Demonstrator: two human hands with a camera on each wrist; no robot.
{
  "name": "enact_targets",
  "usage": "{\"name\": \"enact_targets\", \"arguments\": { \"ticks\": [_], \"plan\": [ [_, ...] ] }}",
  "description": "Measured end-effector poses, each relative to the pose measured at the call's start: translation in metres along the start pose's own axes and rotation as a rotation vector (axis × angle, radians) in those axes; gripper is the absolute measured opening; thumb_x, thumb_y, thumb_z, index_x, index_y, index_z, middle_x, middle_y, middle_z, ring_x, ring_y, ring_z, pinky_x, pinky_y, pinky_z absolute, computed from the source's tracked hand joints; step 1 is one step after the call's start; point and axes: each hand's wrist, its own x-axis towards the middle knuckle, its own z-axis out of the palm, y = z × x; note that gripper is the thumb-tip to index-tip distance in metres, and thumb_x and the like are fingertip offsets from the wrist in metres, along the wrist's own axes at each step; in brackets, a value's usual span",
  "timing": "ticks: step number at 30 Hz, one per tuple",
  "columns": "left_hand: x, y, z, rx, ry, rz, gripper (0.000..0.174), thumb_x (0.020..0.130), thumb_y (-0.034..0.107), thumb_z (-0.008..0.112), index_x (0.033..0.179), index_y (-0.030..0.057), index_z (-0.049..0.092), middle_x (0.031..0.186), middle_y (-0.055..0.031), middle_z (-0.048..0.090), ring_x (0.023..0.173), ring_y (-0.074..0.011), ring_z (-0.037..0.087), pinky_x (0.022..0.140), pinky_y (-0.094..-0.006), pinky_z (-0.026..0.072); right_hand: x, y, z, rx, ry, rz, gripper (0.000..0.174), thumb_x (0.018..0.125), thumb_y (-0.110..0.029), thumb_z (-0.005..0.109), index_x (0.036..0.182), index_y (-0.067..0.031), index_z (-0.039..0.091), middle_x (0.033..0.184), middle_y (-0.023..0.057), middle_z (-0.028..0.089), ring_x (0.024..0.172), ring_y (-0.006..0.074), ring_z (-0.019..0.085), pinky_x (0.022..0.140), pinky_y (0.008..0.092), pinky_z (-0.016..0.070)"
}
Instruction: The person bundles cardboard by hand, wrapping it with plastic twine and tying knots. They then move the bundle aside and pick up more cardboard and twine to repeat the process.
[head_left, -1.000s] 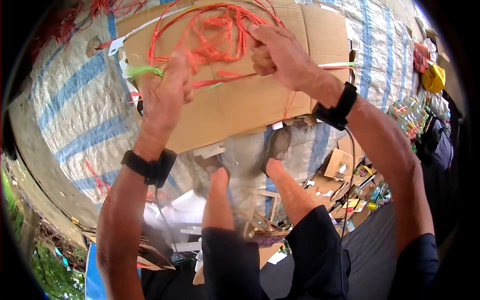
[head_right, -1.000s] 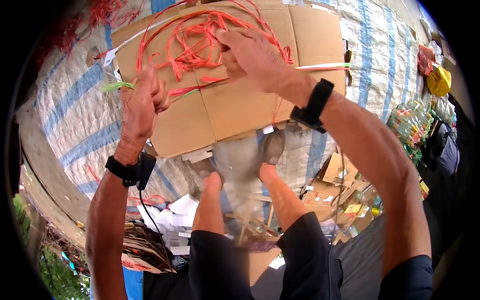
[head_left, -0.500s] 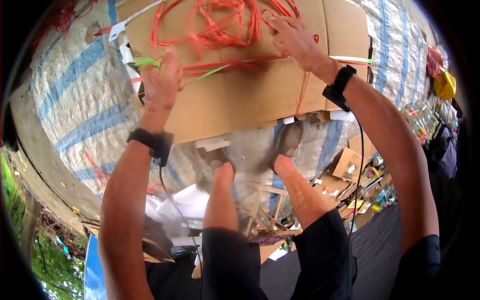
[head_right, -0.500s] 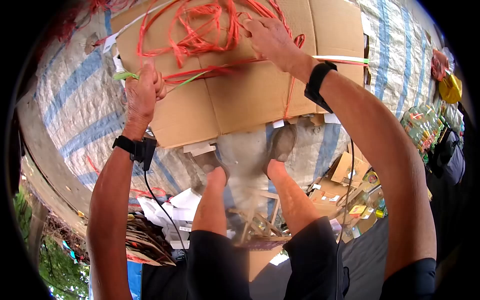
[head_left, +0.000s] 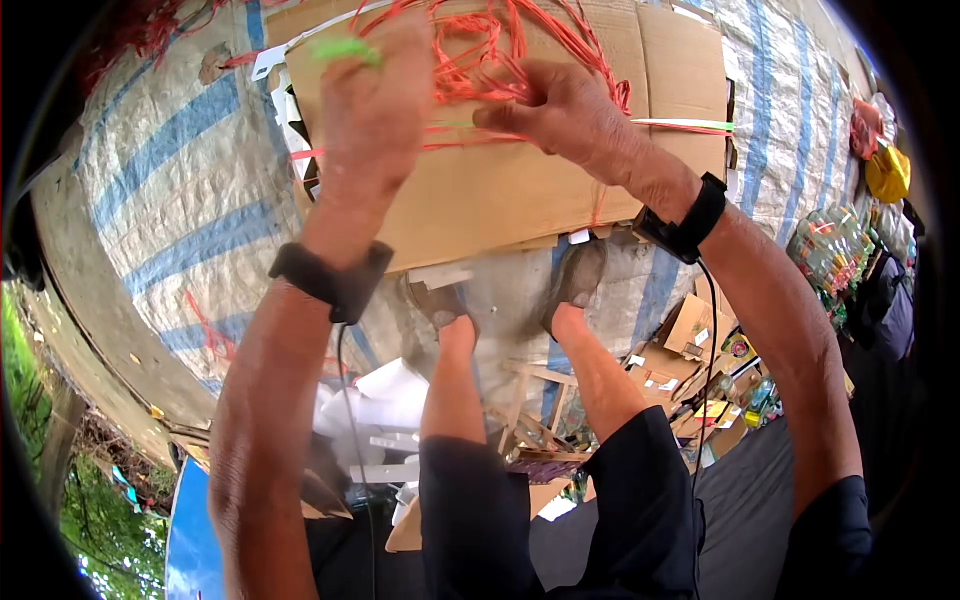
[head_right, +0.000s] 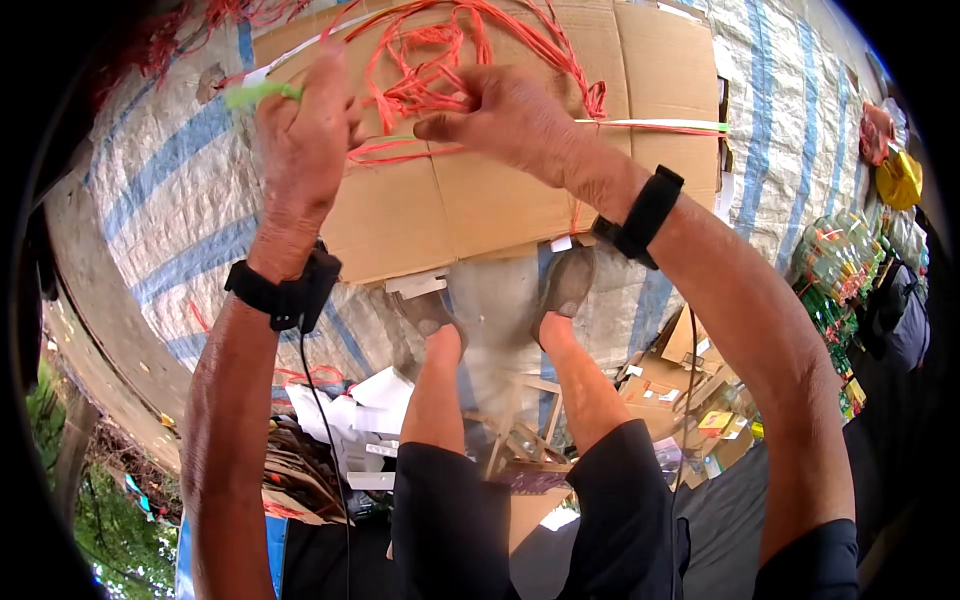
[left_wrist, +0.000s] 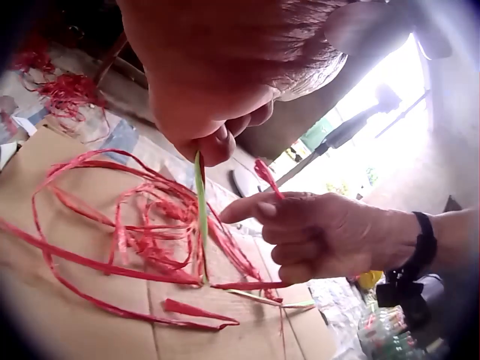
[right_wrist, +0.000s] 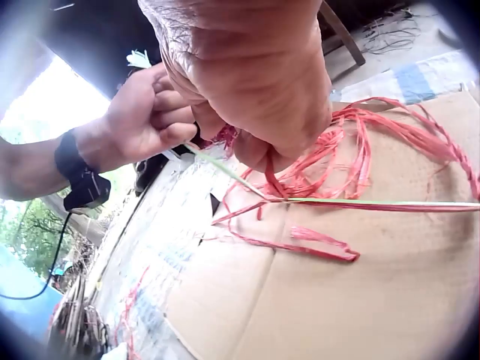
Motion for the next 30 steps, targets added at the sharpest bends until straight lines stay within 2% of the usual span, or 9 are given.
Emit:
{"name": "enact_targets", "arguments": {
  "ticks": [1, 3, 6, 10, 12, 13, 16, 23, 30],
  "plan": [
    [0.003, 0.007, 0.004, 0.004, 0.003, 0.001, 0.050, 0.101, 0.039, 0.056, 0.062, 0.0110, 0.043, 0.057, 0.0045, 0.041, 0.050, -0.0072, 0.038, 0.048, -0.0265, 0.0354, 0.001, 0.000, 0.003, -0.045, -0.040, 0.037, 0.030, 0.089, -0.032, 0.072, 0.093, -0.0031, 0.067, 0.069, -0.0020, 0.053, 0.062, 0.0070, 0.051, 0.057, 0.0268, 0.0440],
    [0.008, 0.020, 0.013, 0.055, 0.005, -0.284, 0.044, 0.100, 0.038, 0.058, 0.069, 0.0065, 0.054, 0.063, 0.0010, 0.049, 0.057, -0.0094, 0.048, 0.051, -0.0259, 0.0404, -0.003, -0.007, 0.009, -0.034, -0.058, 0.074, 0.027, 0.086, -0.026, 0.074, 0.097, -0.0015, 0.070, 0.070, 0.0022, 0.059, 0.064, 0.0102, 0.054, 0.062, 0.0292, 0.0472],
    [0.011, 0.034, 0.025, -0.063, 0.016, -0.271, 0.045, 0.106, 0.036, 0.049, 0.068, 0.0122, 0.051, 0.060, 0.0073, 0.045, 0.053, -0.0043, 0.040, 0.048, -0.0241, 0.0322, 0.000, 0.005, 0.020, 0.061, 0.051, -0.056, 0.027, 0.087, -0.025, 0.073, 0.098, -0.0002, 0.069, 0.069, 0.0026, 0.059, 0.064, 0.0101, 0.053, 0.061, 0.0294, 0.0463],
    [0.010, 0.022, 0.023, -0.150, 0.080, -0.263, 0.051, 0.107, 0.041, 0.045, 0.067, 0.0104, 0.048, 0.060, 0.0043, 0.042, 0.053, -0.0066, 0.040, 0.050, -0.0235, 0.0335, -0.009, -0.002, 0.028, 0.111, 0.122, -0.086, 0.028, 0.088, -0.026, 0.072, 0.096, 0.0004, 0.070, 0.068, 0.0025, 0.059, 0.063, 0.0096, 0.052, 0.059, 0.0295, 0.0447],
    [0.004, 0.014, 0.021, -0.218, 0.110, -0.137, 0.036, 0.099, 0.033, 0.058, 0.083, 0.0009, 0.062, 0.073, -0.0027, 0.057, 0.069, -0.0117, 0.055, 0.059, -0.0273, 0.0442, -0.010, -0.006, 0.020, -0.042, 0.110, -0.018, 0.028, 0.090, -0.027, 0.071, 0.095, 0.0004, 0.071, 0.067, 0.0001, 0.058, 0.063, 0.0084, 0.050, 0.056, 0.0292, 0.0415],
    [-0.004, 0.004, 0.019, -0.198, 0.115, -0.133, 0.036, 0.099, 0.033, 0.058, 0.083, 0.0009, 0.062, 0.073, -0.0027, 0.057, 0.069, -0.0117, 0.055, 0.059, -0.0273, 0.0442, -0.009, -0.002, 0.022, 0.096, 0.097, 0.027, 0.026, 0.091, -0.027, 0.070, 0.092, -0.0013, 0.073, 0.065, -0.0033, 0.054, 0.059, 0.0061, 0.047, 0.051, 0.0280, 0.0372],
    [-0.043, -0.028, 0.021, -0.168, 0.042, -0.243, 0.024, 0.101, 0.019, 0.053, 0.103, -0.0018, 0.064, 0.096, -0.0085, 0.068, 0.088, -0.0160, 0.063, 0.078, -0.0299, 0.0481, -0.007, -0.006, 0.015, 0.181, 0.081, 0.136, 0.023, 0.092, -0.026, 0.069, 0.088, -0.0035, 0.072, 0.062, -0.0058, 0.051, 0.055, 0.0035, 0.042, 0.047, 0.0264, 0.0330],
    [-0.065, -0.079, 0.045, 0.043, -0.051, -0.052, 0.023, 0.102, 0.018, 0.053, 0.105, -0.0011, 0.065, 0.082, -0.0061, 0.067, 0.076, -0.0153, 0.061, 0.071, -0.0315, 0.0499, -0.003, 0.014, 0.012, 0.243, 0.059, 0.105, 0.035, 0.090, -0.036, 0.072, 0.077, -0.0035, 0.066, 0.061, -0.0040, 0.050, 0.053, 0.0040, 0.043, 0.046, 0.0249, 0.0335],
    [-0.054, -0.077, 0.049, 0.018, -0.035, -0.096, 0.027, 0.103, 0.022, 0.054, 0.093, 0.0011, 0.068, 0.072, -0.0019, 0.061, 0.066, -0.0091, 0.053, 0.061, -0.0275, 0.0447, -0.001, 0.019, -0.008, 0.085, 0.128, 0.103, 0.034, 0.095, -0.036, 0.064, 0.082, -0.0041, 0.066, 0.061, -0.0032, 0.042, 0.055, 0.0059, 0.043, 0.048, 0.0243, 0.0362]
  ]
}}
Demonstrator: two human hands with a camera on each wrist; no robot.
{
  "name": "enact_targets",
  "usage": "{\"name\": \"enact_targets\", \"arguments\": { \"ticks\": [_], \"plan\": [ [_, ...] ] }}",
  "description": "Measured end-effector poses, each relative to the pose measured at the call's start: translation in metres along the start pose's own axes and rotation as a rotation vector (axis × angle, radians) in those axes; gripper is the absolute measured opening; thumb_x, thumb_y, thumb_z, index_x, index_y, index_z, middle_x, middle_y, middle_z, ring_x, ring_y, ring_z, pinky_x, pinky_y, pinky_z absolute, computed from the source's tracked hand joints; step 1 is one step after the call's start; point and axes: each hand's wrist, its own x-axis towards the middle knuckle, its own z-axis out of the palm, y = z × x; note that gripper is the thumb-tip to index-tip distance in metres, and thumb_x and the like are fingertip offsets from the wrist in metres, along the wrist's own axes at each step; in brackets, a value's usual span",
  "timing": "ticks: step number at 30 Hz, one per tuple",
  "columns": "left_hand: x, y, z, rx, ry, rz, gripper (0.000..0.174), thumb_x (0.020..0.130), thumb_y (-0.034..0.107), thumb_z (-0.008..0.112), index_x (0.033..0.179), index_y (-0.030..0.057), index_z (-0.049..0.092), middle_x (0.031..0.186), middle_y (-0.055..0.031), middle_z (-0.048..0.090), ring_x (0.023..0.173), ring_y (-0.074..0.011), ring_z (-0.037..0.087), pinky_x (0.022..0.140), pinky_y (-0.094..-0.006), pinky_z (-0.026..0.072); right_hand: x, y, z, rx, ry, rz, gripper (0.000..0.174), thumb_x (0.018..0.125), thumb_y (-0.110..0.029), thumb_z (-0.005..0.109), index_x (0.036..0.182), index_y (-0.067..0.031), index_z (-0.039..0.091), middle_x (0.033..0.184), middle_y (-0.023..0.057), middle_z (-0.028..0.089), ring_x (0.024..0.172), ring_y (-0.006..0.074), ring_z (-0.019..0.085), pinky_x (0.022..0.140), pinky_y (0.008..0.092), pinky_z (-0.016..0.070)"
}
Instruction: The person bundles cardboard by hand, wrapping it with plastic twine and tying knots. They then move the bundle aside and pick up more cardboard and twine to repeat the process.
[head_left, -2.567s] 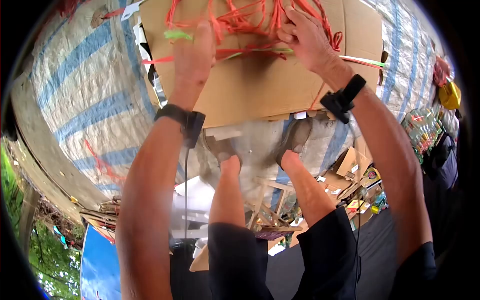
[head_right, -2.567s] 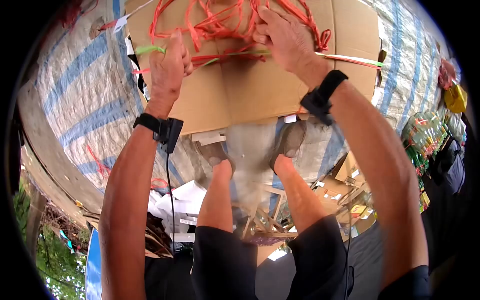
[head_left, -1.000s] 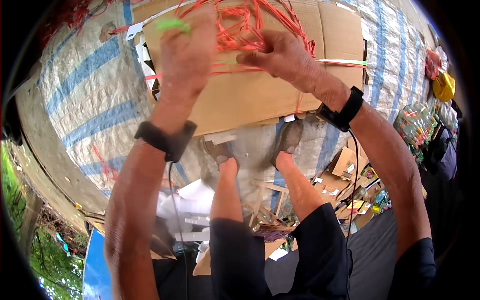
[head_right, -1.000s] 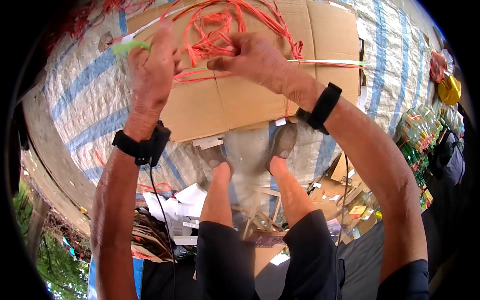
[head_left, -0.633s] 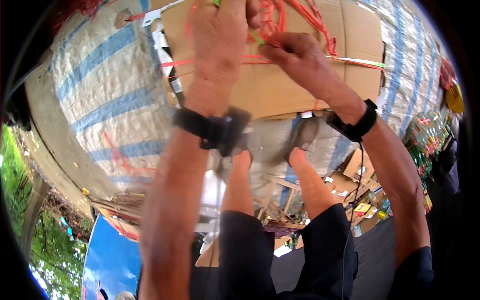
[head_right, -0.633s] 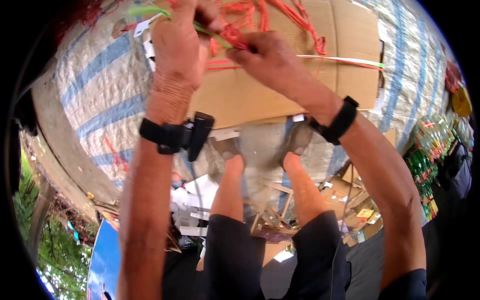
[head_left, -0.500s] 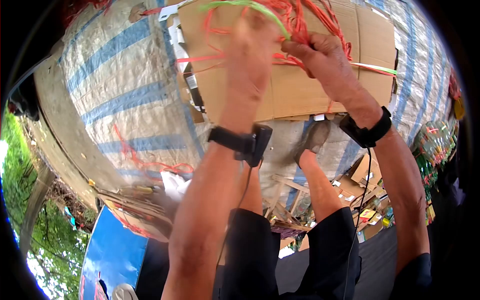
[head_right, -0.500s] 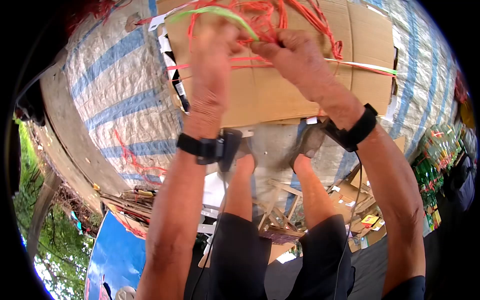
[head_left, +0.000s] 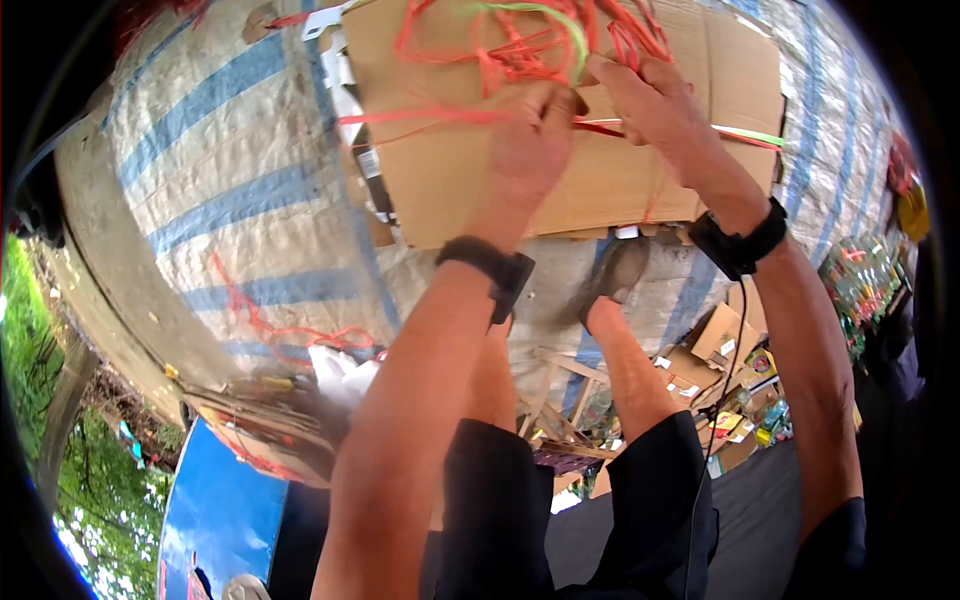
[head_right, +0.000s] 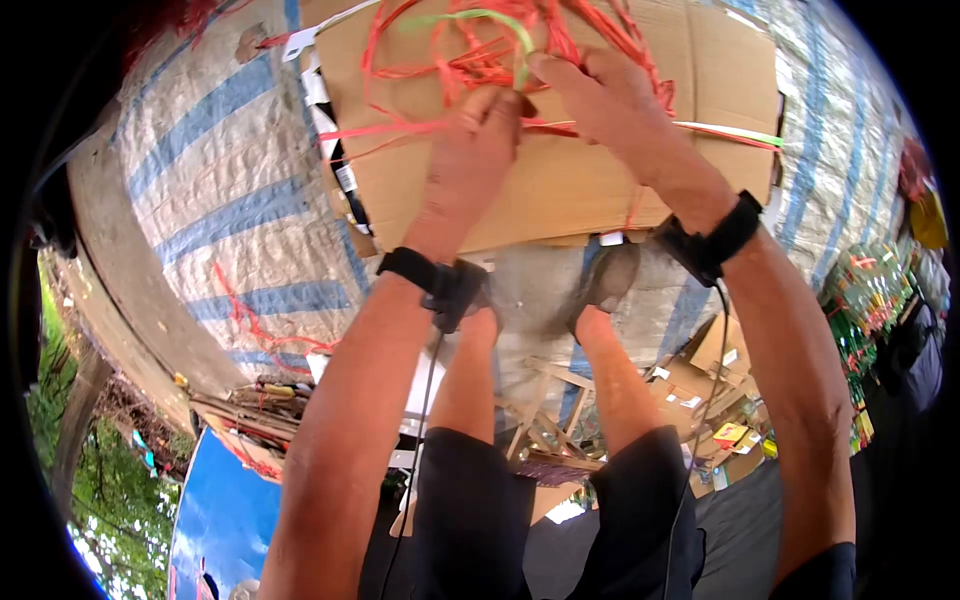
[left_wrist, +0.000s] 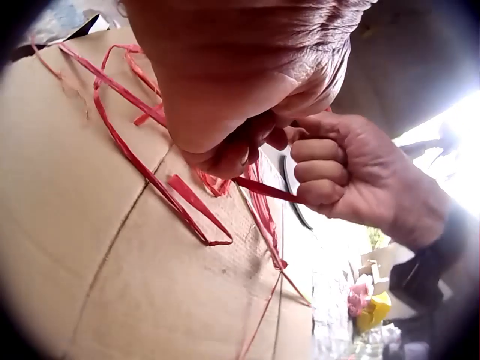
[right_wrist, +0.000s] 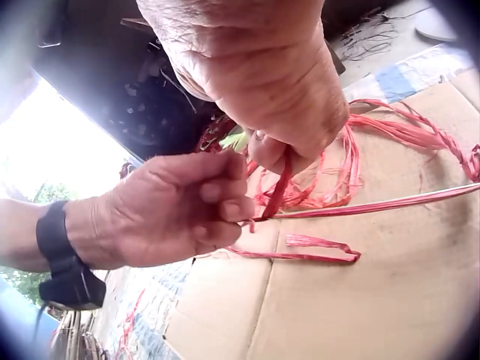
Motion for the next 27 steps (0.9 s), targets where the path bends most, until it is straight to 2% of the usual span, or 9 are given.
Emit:
{"name": "enact_targets", "arguments": {
  "ticks": [2, 3, 6, 10, 14, 17, 22, 25, 27],
  "plan": [
    [0.007, 0.010, -0.006, -0.091, -0.055, -0.242, 0.029, 0.102, 0.025, 0.055, 0.089, 0.0015, 0.066, 0.068, 0.0023, 0.056, 0.064, -0.0066, 0.050, 0.058, -0.0248, 0.0407, -0.001, -0.006, -0.002, 0.049, -0.134, -0.031, 0.037, 0.100, -0.037, 0.054, 0.087, -0.0054, 0.067, 0.061, -0.0009, 0.038, 0.055, 0.0075, 0.043, 0.050, 0.0266, 0.0373],
    [0.010, 0.011, -0.007, -0.130, -0.076, -0.221, 0.031, 0.102, 0.026, 0.055, 0.085, 0.0019, 0.064, 0.066, 0.0050, 0.051, 0.064, -0.0048, 0.047, 0.058, -0.0232, 0.0380, -0.004, -0.008, -0.002, -0.002, -0.095, 0.004, 0.039, 0.103, -0.036, 0.046, 0.091, -0.0068, 0.068, 0.062, 0.0012, 0.043, 0.055, 0.0100, 0.045, 0.053, 0.0292, 0.0391],
    [0.009, 0.014, -0.011, 0.011, -0.149, -0.195, 0.032, 0.102, 0.025, 0.054, 0.081, 0.0023, 0.062, 0.066, 0.0052, 0.049, 0.065, -0.0042, 0.045, 0.059, -0.0226, 0.0377, 0.008, 0.012, -0.007, -0.107, -0.043, -0.220, 0.041, 0.101, -0.038, 0.047, 0.090, -0.0054, 0.069, 0.061, 0.0022, 0.046, 0.055, 0.0116, 0.046, 0.057, 0.0311, 0.0406],
    [0.007, -0.008, -0.021, 0.024, -0.209, -0.161, 0.032, 0.101, 0.024, 0.054, 0.079, 0.0019, 0.061, 0.067, 0.0048, 0.050, 0.065, -0.0042, 0.044, 0.059, -0.0230, 0.0375, 0.027, 0.037, -0.009, -0.153, -0.094, -0.107, 0.044, 0.100, -0.039, 0.049, 0.086, -0.0031, 0.069, 0.058, 0.0034, 0.046, 0.055, 0.0123, 0.045, 0.057, 0.0322, 0.0411],
    [0.006, -0.031, -0.033, 0.053, -0.182, -0.196, 0.031, 0.101, 0.023, 0.056, 0.080, 0.0010, 0.062, 0.068, 0.0045, 0.051, 0.066, -0.0043, 0.046, 0.060, -0.0230, 0.0388, 0.058, 0.074, -0.002, -0.211, 0.012, -0.210, 0.046, 0.099, -0.039, 0.049, 0.079, -0.0016, 0.067, 0.054, 0.0003, 0.041, 0.053, 0.0101, 0.044, 0.055, 0.0312, 0.0390],
    [-0.002, -0.042, -0.029, 0.074, -0.163, -0.237, 0.031, 0.101, 0.024, 0.056, 0.083, 0.0006, 0.064, 0.069, 0.0039, 0.053, 0.068, -0.0045, 0.048, 0.062, -0.0239, 0.0414, 0.059, 0.088, 0.000, -0.085, 0.006, -0.085, 0.044, 0.098, -0.037, 0.048, 0.077, -0.0023, 0.066, 0.053, -0.0015, 0.041, 0.051, 0.0094, 0.044, 0.052, 0.0299, 0.0377],
    [0.001, -0.028, -0.024, 0.167, -0.160, -0.264, 0.028, 0.101, 0.023, 0.058, 0.090, -0.0014, 0.067, 0.072, 0.0038, 0.057, 0.069, -0.0050, 0.050, 0.064, -0.0255, 0.0452, 0.036, 0.051, -0.005, 0.228, 0.039, -0.004, 0.039, 0.103, -0.035, 0.047, 0.085, -0.0028, 0.059, 0.054, -0.0073, 0.033, 0.045, 0.0049, 0.032, 0.044, 0.0254, 0.0309],
    [0.003, -0.025, -0.015, 0.378, -0.234, -0.088, 0.026, 0.099, 0.022, 0.059, 0.094, -0.0026, 0.067, 0.070, 0.0012, 0.059, 0.067, -0.0054, 0.050, 0.064, -0.0264, 0.0454, 0.015, 0.028, -0.001, 0.340, 0.049, -0.020, 0.040, 0.104, -0.036, 0.046, 0.088, -0.0015, 0.058, 0.053, -0.0074, 0.029, 0.045, 0.0060, 0.028, 0.045, 0.0265, 0.0300],
    [0.008, -0.024, -0.012, 0.406, -0.262, -0.091, 0.019, 0.089, 0.022, 0.068, 0.094, 0.0035, 0.071, 0.078, -0.0226, 0.064, 0.071, -0.0392, 0.063, 0.066, -0.0450, 0.0498, 0.004, 0.022, 0.005, 0.304, 0.079, -0.064, 0.039, 0.104, -0.035, 0.046, 0.087, -0.0017, 0.057, 0.053, -0.0070, 0.029, 0.045, 0.0064, 0.029, 0.045, 0.0273, 0.0297]
  ]
}}
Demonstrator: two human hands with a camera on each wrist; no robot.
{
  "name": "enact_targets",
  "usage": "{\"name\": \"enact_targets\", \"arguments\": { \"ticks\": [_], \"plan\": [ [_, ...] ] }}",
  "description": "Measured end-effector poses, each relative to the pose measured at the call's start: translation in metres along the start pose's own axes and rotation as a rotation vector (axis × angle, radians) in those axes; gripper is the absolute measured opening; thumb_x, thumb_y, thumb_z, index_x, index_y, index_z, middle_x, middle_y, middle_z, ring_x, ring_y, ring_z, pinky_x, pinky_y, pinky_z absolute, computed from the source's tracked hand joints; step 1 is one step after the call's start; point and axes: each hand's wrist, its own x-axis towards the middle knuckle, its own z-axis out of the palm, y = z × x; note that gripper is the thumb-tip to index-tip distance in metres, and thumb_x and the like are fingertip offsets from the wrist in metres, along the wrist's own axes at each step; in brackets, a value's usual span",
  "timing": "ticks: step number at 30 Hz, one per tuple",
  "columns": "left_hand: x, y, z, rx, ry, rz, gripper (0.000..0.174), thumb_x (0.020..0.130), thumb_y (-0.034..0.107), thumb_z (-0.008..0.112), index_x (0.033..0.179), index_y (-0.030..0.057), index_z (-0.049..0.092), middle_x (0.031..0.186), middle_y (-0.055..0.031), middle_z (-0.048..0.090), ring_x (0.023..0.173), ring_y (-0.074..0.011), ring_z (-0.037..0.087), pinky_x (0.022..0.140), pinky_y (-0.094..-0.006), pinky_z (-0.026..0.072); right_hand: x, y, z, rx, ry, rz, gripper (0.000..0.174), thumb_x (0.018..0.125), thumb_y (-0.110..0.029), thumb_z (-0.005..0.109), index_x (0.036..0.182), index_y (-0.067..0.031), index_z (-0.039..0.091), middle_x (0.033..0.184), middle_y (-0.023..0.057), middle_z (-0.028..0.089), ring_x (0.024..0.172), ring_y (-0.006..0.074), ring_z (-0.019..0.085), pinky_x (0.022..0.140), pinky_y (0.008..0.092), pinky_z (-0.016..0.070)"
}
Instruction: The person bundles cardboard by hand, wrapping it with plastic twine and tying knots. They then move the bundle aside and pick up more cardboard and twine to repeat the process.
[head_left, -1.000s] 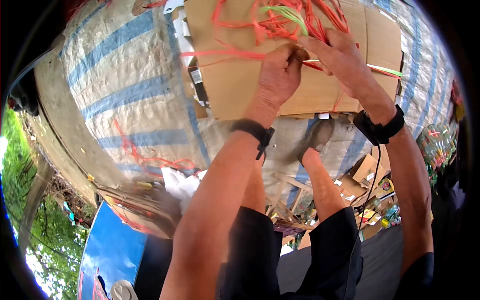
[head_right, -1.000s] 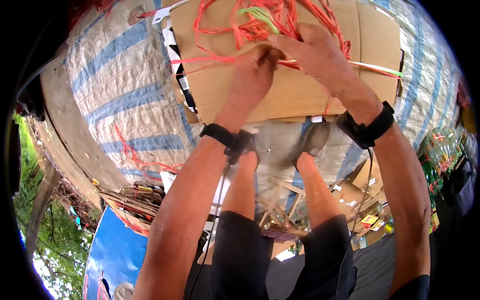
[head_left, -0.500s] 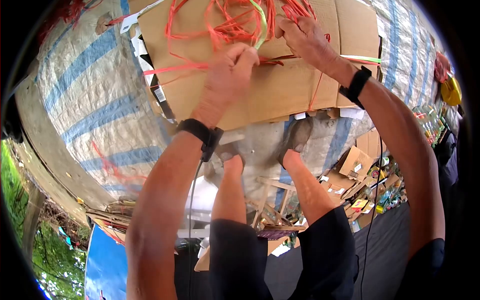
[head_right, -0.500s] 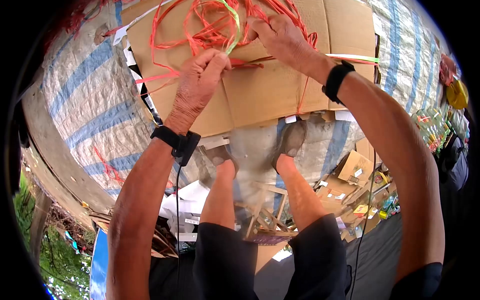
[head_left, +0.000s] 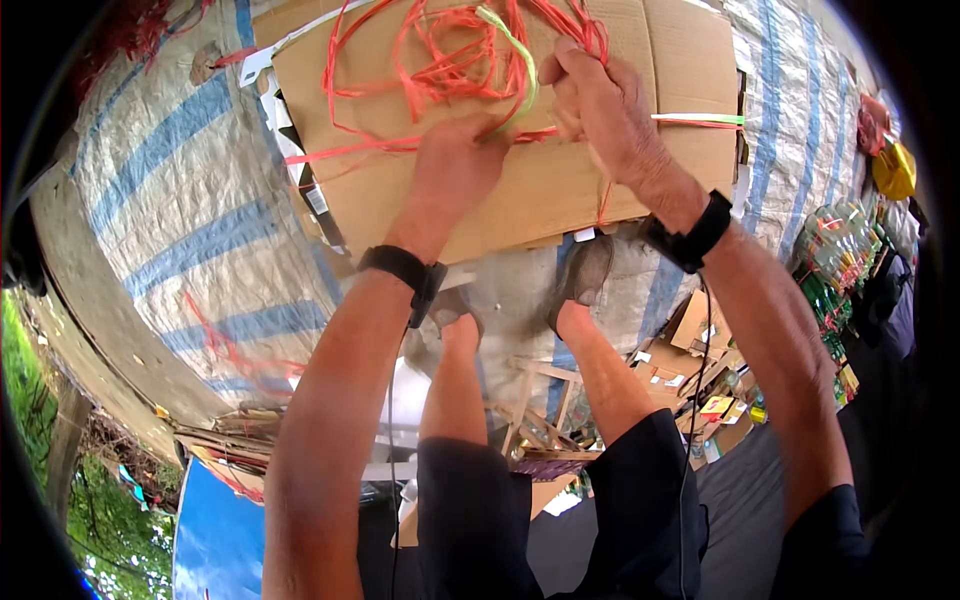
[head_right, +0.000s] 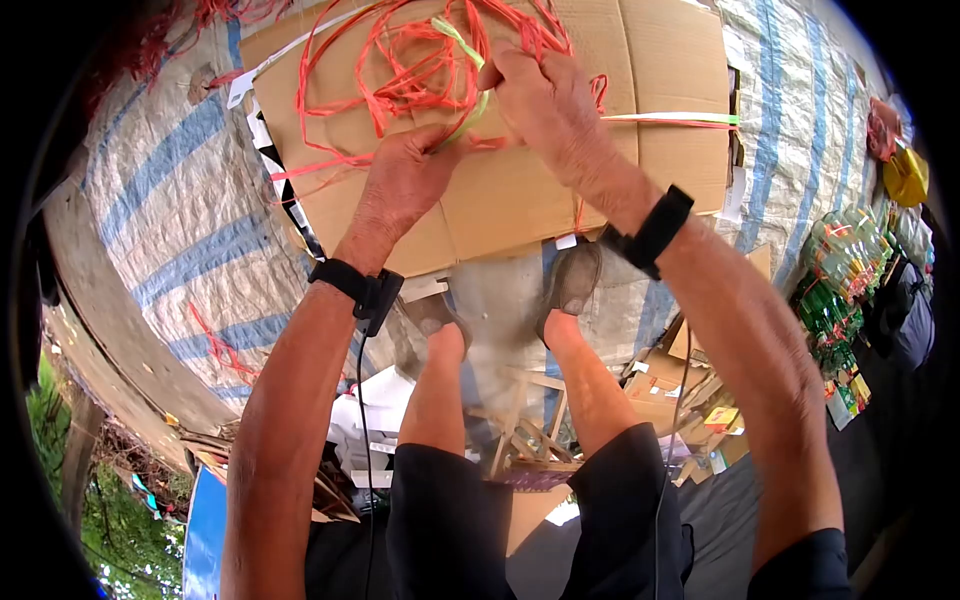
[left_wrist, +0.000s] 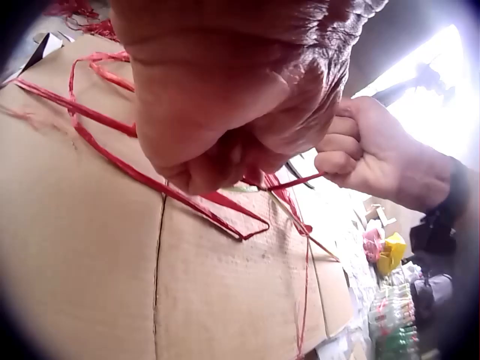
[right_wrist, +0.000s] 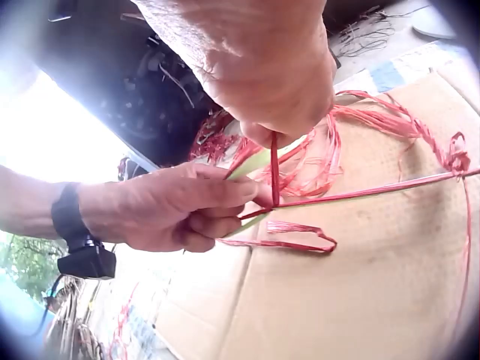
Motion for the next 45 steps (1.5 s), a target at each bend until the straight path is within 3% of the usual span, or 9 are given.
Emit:
{"name": "enact_targets", "arguments": {
  "ticks": [4, 7, 9, 12, 20, 26, 34, 35, 45],
  "plan": [
    [0.011, 0.000, -0.005, 0.187, 0.016, 0.127, 0.021, 0.085, 0.024, 0.071, 0.089, 0.0034, 0.071, 0.072, -0.0218, 0.064, 0.067, -0.0377, 0.062, 0.062, -0.0451, 0.0485, -0.015, -0.008, 0.014, 0.310, 0.085, 0.133, 0.038, 0.104, -0.034, 0.047, 0.086, -0.0017, 0.057, 0.053, -0.0058, 0.029, 0.045, 0.0082, 0.029, 0.046, 0.0288, 0.0286],
    [0.027, 0.005, -0.011, 0.195, -0.210, -0.081, 0.024, 0.082, 0.027, 0.073, 0.083, 0.0031, 0.070, 0.063, -0.0165, 0.060, 0.059, -0.0291, 0.060, 0.058, -0.0419, 0.0464, -0.030, -0.018, 0.022, 0.350, 0.119, 0.130, 0.038, 0.105, -0.033, 0.045, 0.086, -0.0022, 0.056, 0.053, -0.0055, 0.028, 0.047, 0.0091, 0.028, 0.049, 0.0296, 0.0298],
    [0.032, 0.011, -0.019, 0.119, -0.384, -0.318, 0.038, 0.088, 0.036, 0.072, 0.089, -0.0020, 0.072, 0.066, 0.0041, 0.058, 0.058, -0.0079, 0.049, 0.055, -0.0300, 0.0414, -0.037, -0.010, 0.021, 0.426, 0.146, 0.129, 0.037, 0.106, -0.033, 0.044, 0.086, -0.0032, 0.055, 0.054, -0.0053, 0.028, 0.047, 0.0094, 0.028, 0.051, 0.0298, 0.0303],
    [0.033, 0.024, -0.026, 0.013, -0.419, -0.437, 0.036, 0.086, 0.034, 0.074, 0.086, -0.0010, 0.073, 0.064, 0.0046, 0.052, 0.058, -0.0066, 0.046, 0.052, -0.0299, 0.0387, -0.050, 0.011, 0.019, 0.585, 0.212, 0.182, 0.035, 0.107, -0.032, 0.041, 0.087, -0.0054, 0.053, 0.055, -0.0047, 0.026, 0.049, 0.0099, 0.026, 0.054, 0.0302, 0.0308],
    [0.034, 0.017, -0.016, 0.114, -0.354, -0.345, 0.036, 0.085, 0.033, 0.075, 0.084, -0.0031, 0.071, 0.062, 0.0059, 0.044, 0.056, -0.0068, 0.038, 0.048, -0.0315, 0.0324, -0.049, 0.065, 0.021, 1.266, 0.274, 0.507, 0.027, 0.102, -0.023, 0.047, 0.083, -0.0049, 0.046, 0.063, -0.0023, 0.033, 0.056, 0.0114, 0.032, 0.054, 0.0285, 0.0336],
    [0.031, 0.009, -0.015, 0.159, -0.296, -0.274, 0.036, 0.085, 0.032, 0.074, 0.085, -0.0040, 0.071, 0.062, 0.0053, 0.044, 0.057, -0.0070, 0.039, 0.049, -0.0311, 0.0338, -0.031, 0.088, 0.025, 1.051, 0.214, 0.516, 0.017, 0.099, -0.010, 0.044, 0.086, -0.0013, 0.051, 0.078, 0.0053, 0.050, 0.065, 0.0166, 0.049, 0.064, 0.0309, 0.0516],
    [0.026, 0.006, -0.012, 0.100, -0.291, -0.268, 0.034, 0.086, 0.030, 0.073, 0.089, -0.0033, 0.071, 0.063, 0.0050, 0.047, 0.059, -0.0071, 0.042, 0.052, -0.0300, 0.0380, -0.019, 0.089, 0.006, 0.498, 0.060, 0.500, 0.019, 0.098, -0.009, 0.048, 0.089, 0.0011, 0.061, 0.077, 0.0059, 0.056, 0.066, 0.0166, 0.054, 0.062, 0.0306, 0.0495],
    [0.027, 0.001, -0.009, 0.094, -0.234, -0.193, 0.037, 0.082, 0.031, 0.072, 0.080, -0.0057, 0.066, 0.059, -0.0041, 0.047, 0.056, -0.0134, 0.045, 0.053, -0.0346, 0.0405, -0.018, 0.097, 0.003, 0.390, -0.029, 0.404, 0.018, 0.097, -0.009, 0.050, 0.087, 0.0008, 0.061, 0.075, 0.0055, 0.056, 0.065, 0.0161, 0.053, 0.061, 0.0305, 0.0478],
    [0.018, 0.020, -0.014, 0.109, -0.222, -0.123, 0.036, 0.079, 0.030, 0.069, 0.104, 0.0041, 0.074, 0.068, -0.0194, 0.062, 0.061, -0.0264, 0.059, 0.065, -0.0380, 0.0499, -0.018, 0.070, 0.006, 1.040, 0.135, 0.440, 0.016, 0.094, -0.018, 0.063, 0.092, -0.0039, 0.057, 0.081, 0.0047, 0.056, 0.067, 0.0154, 0.053, 0.060, 0.0330, 0.0471]
  ]
}}
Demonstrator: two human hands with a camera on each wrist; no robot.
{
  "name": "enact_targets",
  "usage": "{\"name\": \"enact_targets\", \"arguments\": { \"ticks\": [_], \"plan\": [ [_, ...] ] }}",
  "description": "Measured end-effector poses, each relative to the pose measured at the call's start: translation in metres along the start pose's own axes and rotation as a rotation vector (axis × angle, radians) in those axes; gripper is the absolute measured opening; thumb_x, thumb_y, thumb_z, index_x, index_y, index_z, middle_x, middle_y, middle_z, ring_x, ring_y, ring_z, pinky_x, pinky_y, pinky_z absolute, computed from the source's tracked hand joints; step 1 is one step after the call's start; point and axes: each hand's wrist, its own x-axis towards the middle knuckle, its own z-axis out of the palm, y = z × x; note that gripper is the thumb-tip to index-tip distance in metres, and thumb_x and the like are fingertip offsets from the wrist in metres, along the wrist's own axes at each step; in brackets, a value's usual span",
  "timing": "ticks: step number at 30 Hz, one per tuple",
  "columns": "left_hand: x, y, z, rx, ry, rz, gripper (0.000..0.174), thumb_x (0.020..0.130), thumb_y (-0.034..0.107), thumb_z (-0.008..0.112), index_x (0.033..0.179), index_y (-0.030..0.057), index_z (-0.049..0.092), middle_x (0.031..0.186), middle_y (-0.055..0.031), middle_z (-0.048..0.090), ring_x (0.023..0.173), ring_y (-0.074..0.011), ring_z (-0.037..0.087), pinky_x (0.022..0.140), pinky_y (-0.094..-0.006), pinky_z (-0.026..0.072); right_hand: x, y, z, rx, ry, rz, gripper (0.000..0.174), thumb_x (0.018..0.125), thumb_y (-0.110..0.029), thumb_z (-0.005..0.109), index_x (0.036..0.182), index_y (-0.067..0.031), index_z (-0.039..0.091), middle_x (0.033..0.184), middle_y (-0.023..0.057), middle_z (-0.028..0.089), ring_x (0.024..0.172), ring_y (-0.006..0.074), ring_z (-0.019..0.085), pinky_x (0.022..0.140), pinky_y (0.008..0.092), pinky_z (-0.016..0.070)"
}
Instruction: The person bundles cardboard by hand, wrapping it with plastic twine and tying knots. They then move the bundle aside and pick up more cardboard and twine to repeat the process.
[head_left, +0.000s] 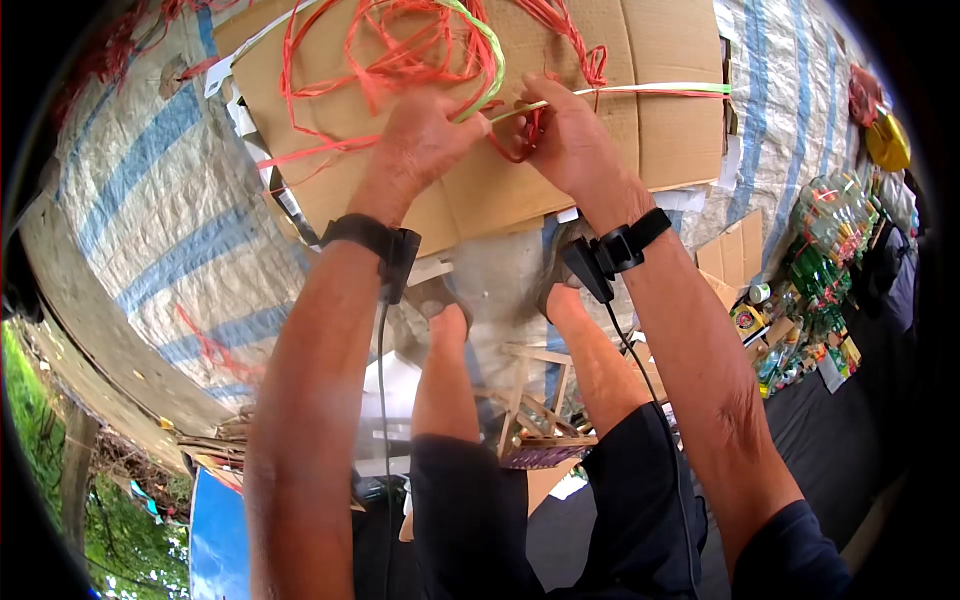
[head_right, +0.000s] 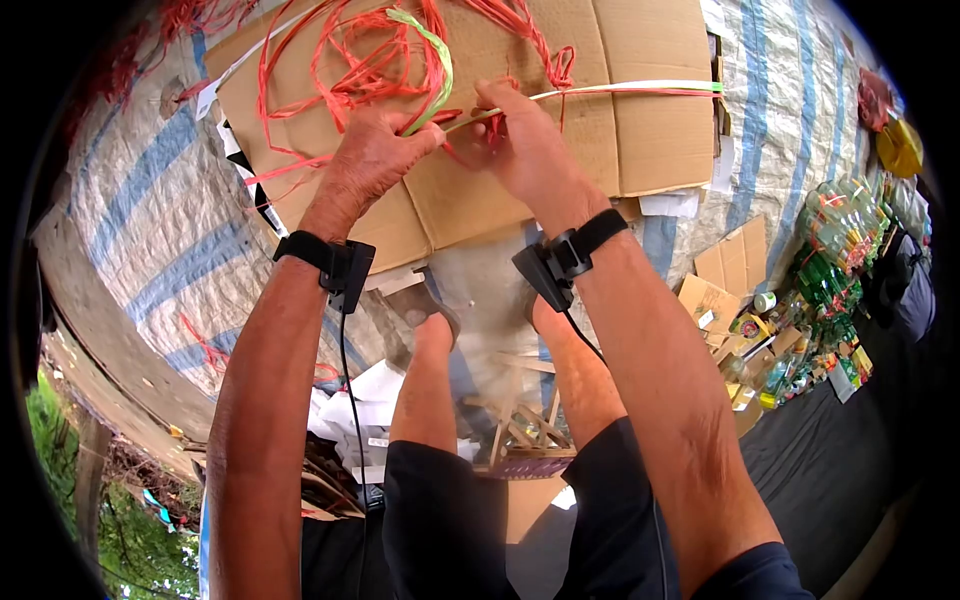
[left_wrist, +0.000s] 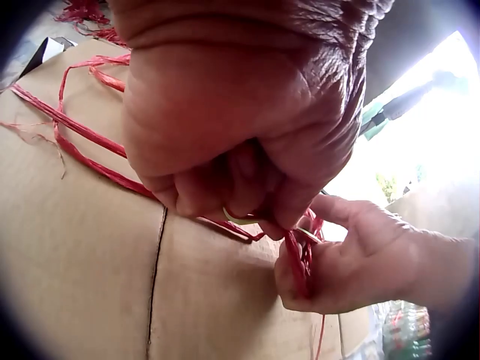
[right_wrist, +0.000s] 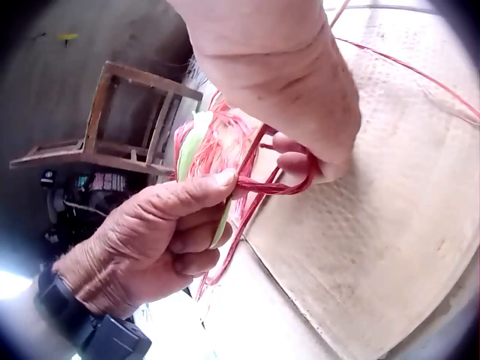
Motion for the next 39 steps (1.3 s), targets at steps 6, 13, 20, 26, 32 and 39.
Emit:
{"name": "enact_targets", "arguments": {
  "ticks": [6, 13, 20, 26, 32, 39],
  "plan": [
    [0.003, -0.007, 0.004, 0.030, 0.011, -0.026, 0.036, 0.079, 0.031, 0.069, 0.104, 0.0058, 0.074, 0.074, -0.0220, 0.066, 0.068, -0.0323, 0.065, 0.069, -0.0409, 0.0521, 0.012, 0.003, 0.007, -0.178, 0.303, 0.010, 0.022, 0.089, -0.017, 0.071, 0.092, -0.0015, 0.056, 0.084, 0.0097, 0.058, 0.079, 0.0235, 0.062, 0.063, 0.0458, 0.0592],
    [0.003, -0.009, 0.010, 0.170, 0.043, -0.004, 0.036, 0.079, 0.032, 0.072, 0.099, 0.0026, 0.074, 0.079, -0.0240, 0.067, 0.076, -0.0367, 0.067, 0.073, -0.0432, 0.0537, 0.015, 0.003, -0.046, -0.874, 0.137, -0.275, 0.046, 0.102, -0.043, 0.049, 0.093, 0.0005, 0.063, 0.085, 0.0112, 0.066, 0.075, 0.0236, 0.065, 0.069, 0.0353, 0.0559],
    [-0.003, -0.024, 0.033, 0.164, 0.277, 0.125, 0.032, 0.082, 0.030, 0.074, 0.098, 0.0021, 0.074, 0.074, -0.0216, 0.063, 0.069, -0.0302, 0.061, 0.067, -0.0408, 0.0504, -0.017, -0.056, -0.039, -1.554, 0.158, -0.884, 0.044, 0.101, -0.035, 0.048, 0.087, 0.0044, 0.060, 0.076, 0.0234, 0.065, 0.073, 0.0388, 0.064, 0.069, 0.0460, 0.0504],
    [-0.004, -0.019, 0.034, 0.092, 0.308, 0.116, 0.028, 0.088, 0.027, 0.072, 0.095, -0.0003, 0.072, 0.060, -0.0160, 0.057, 0.054, -0.0173, 0.052, 0.057, -0.0338, 0.0465, -0.039, -0.044, 0.043, -1.059, 0.035, -0.628, 0.047, 0.103, -0.040, 0.051, 0.077, -0.0013, 0.051, 0.077, 0.0088, 0.060, 0.076, 0.0175, 0.059, 0.077, 0.0351, 0.0506],
    [-0.008, -0.020, 0.034, -0.029, 0.293, 0.143, 0.022, 0.089, 0.018, 0.071, 0.102, 0.0012, 0.064, 0.077, -0.0114, 0.065, 0.067, -0.0157, 0.061, 0.065, -0.0328, 0.0507, -0.033, -0.025, 0.053, -0.592, -0.132, -0.372, 0.041, 0.102, -0.033, 0.050, 0.077, -0.0003, 0.050, 0.074, 0.0062, 0.056, 0.073, 0.0168, 0.057, 0.073, 0.0323, 0.0483],
    [0.005, -0.036, 0.051, -0.388, 0.231, 0.226, 0.025, 0.084, 0.013, 0.068, 0.107, 0.0043, 0.061, 0.096, -0.0200, 0.068, 0.088, -0.0385, 0.066, 0.077, -0.0418, 0.0530, -0.053, 0.005, 0.064, -1.236, -0.183, -0.927, 0.033, 0.098, -0.029, 0.058, 0.082, -0.0004, 0.062, 0.083, 0.0099, 0.060, 0.074, 0.0280, 0.058, 0.071, 0.0363, 0.0482]
  ]
}}
